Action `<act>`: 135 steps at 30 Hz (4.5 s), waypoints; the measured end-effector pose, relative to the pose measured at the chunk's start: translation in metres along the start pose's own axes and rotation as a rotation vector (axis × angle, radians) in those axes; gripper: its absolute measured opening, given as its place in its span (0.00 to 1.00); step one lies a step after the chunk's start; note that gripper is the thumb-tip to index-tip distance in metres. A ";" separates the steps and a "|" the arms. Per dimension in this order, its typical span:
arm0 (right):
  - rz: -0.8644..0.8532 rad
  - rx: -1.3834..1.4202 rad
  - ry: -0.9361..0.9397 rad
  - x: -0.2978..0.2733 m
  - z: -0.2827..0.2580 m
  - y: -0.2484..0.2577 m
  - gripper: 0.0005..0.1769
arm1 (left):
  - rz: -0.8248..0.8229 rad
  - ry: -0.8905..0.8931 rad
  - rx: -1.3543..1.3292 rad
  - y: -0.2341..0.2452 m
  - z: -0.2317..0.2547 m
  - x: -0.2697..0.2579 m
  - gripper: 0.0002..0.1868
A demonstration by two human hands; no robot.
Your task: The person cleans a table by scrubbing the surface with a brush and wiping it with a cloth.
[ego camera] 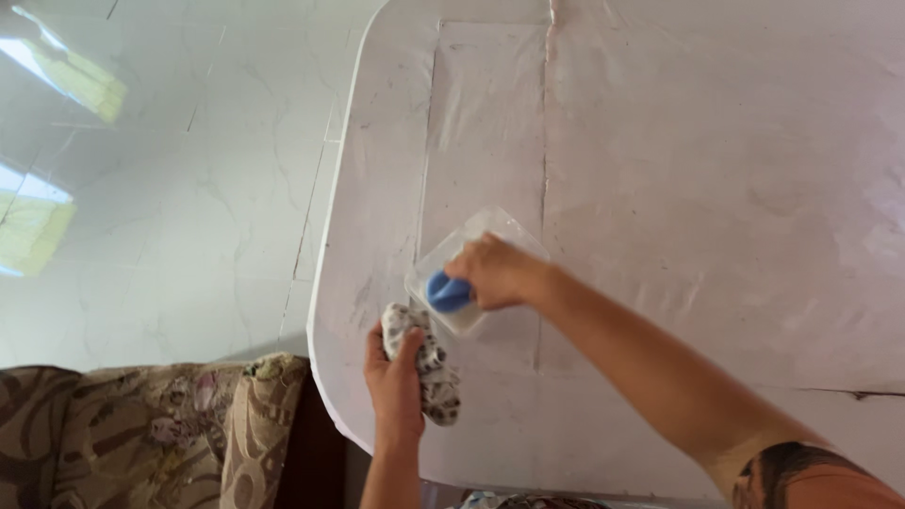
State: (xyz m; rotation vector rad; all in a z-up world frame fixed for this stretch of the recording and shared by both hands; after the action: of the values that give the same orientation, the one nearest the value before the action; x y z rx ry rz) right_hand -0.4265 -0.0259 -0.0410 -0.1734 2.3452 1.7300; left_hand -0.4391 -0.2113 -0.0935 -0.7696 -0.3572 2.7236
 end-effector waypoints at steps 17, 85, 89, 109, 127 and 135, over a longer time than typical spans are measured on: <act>0.054 0.112 -0.213 -0.004 0.010 0.022 0.18 | -0.037 -0.051 -0.085 -0.004 -0.016 -0.021 0.26; 0.255 0.262 -0.847 -0.125 0.232 -0.053 0.25 | -0.364 -0.045 -0.181 -0.143 -0.091 -0.015 0.26; 0.282 0.137 -0.510 -0.136 0.152 -0.065 0.23 | -0.394 -0.041 -0.131 -0.142 -0.082 -0.014 0.26; 0.280 0.199 -0.800 -0.092 0.211 -0.035 0.21 | -0.299 -0.034 -0.159 -0.093 -0.090 -0.021 0.26; 0.130 0.429 -0.959 -0.145 0.126 -0.114 0.42 | -0.344 -0.008 -0.211 -0.102 -0.089 -0.017 0.27; 0.320 0.363 -1.083 -0.145 0.144 -0.084 0.30 | -0.384 -0.051 -0.201 -0.106 -0.086 -0.024 0.27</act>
State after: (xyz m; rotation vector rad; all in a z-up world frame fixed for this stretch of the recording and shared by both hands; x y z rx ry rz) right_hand -0.2516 0.0806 -0.1236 0.9798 1.7924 0.9985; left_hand -0.3515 -0.1075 -0.1201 -0.6073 -0.7192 2.3716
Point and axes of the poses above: each hand's wrist, its own x-axis towards the middle knuckle, its own y-axis out of the back of the hand, z = x × y, the point moved 10 cm from there along x, towards the middle knuckle, and after that the axes turned 2 degrees about z, right-handed, at the moved point
